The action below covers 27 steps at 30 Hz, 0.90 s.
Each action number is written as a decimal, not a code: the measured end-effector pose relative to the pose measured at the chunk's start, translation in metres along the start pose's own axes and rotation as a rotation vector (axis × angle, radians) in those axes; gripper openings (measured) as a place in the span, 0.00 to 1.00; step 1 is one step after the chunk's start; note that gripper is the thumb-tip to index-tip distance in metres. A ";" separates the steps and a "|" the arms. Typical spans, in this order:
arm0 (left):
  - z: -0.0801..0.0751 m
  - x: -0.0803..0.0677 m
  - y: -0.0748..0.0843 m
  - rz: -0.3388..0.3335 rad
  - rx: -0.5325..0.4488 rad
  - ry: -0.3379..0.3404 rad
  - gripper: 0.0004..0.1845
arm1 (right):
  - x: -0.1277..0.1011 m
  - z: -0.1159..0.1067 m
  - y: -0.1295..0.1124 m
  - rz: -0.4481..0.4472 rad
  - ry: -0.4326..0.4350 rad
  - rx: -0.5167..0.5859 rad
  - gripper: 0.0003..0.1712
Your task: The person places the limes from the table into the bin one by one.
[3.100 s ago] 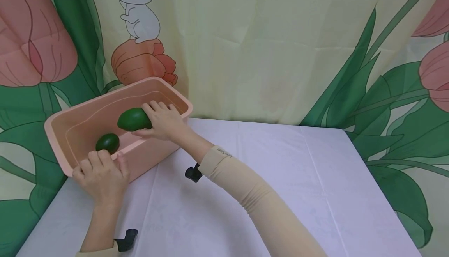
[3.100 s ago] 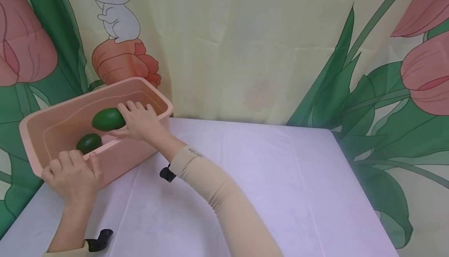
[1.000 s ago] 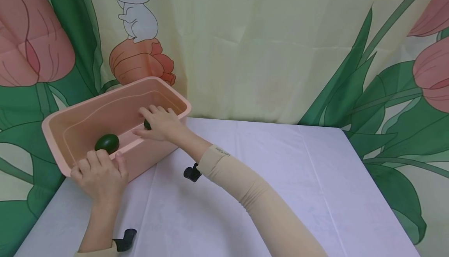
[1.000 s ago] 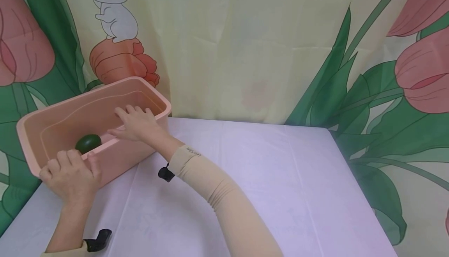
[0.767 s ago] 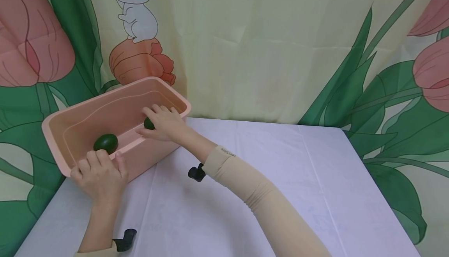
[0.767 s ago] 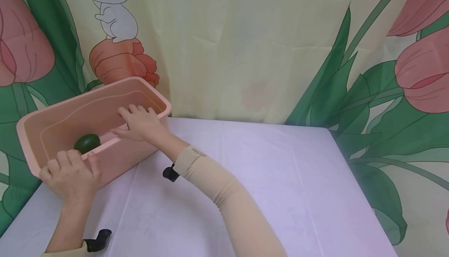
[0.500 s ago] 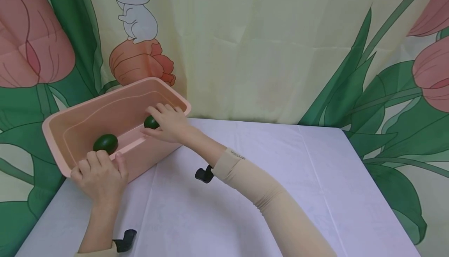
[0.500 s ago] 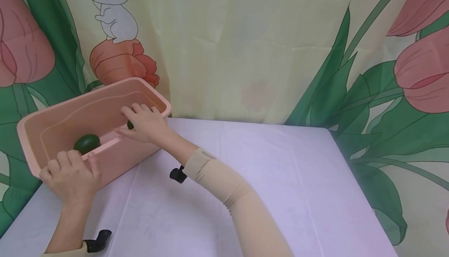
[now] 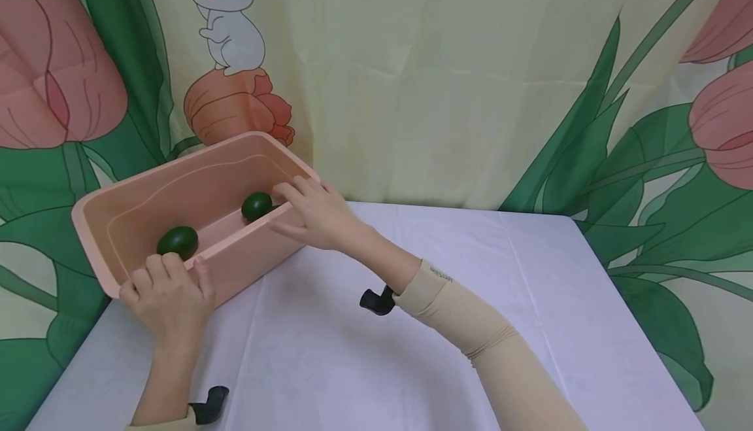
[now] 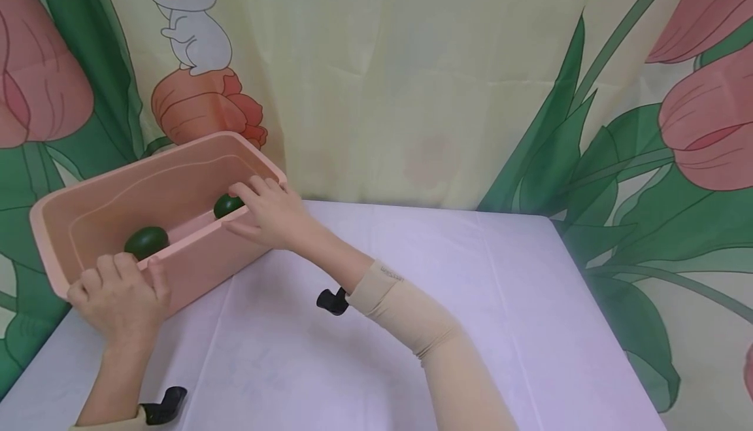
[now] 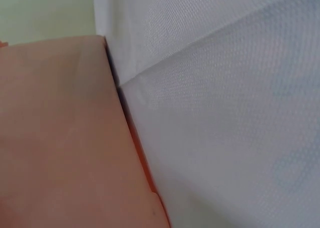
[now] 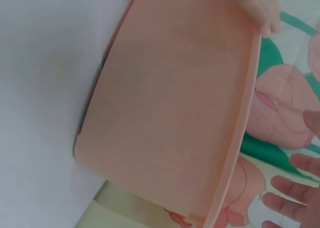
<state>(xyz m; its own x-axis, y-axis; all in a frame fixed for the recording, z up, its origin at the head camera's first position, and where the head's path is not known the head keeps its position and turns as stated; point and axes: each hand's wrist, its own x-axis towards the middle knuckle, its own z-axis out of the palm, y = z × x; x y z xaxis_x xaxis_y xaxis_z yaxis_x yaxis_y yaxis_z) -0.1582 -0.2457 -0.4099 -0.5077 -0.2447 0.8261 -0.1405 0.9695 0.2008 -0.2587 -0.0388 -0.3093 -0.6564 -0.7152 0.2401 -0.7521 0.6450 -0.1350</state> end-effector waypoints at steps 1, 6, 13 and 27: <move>0.000 0.000 0.000 0.000 0.001 0.004 0.28 | -0.004 -0.001 0.002 0.002 0.006 0.004 0.29; 0.000 0.001 0.000 0.004 0.006 0.005 0.28 | -0.024 -0.008 0.012 0.058 0.017 0.024 0.33; -0.002 0.002 0.000 0.001 0.012 -0.015 0.29 | -0.054 -0.016 0.029 0.085 0.056 0.040 0.30; -0.003 0.002 0.000 -0.004 0.013 -0.033 0.29 | -0.111 -0.035 0.065 0.166 0.177 0.051 0.29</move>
<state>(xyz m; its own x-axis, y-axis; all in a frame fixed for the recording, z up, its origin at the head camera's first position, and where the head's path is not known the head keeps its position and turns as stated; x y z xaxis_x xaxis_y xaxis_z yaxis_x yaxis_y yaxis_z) -0.1563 -0.2460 -0.4065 -0.5350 -0.2490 0.8073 -0.1535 0.9683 0.1969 -0.2323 0.0917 -0.3110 -0.7544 -0.5391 0.3746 -0.6395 0.7323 -0.2339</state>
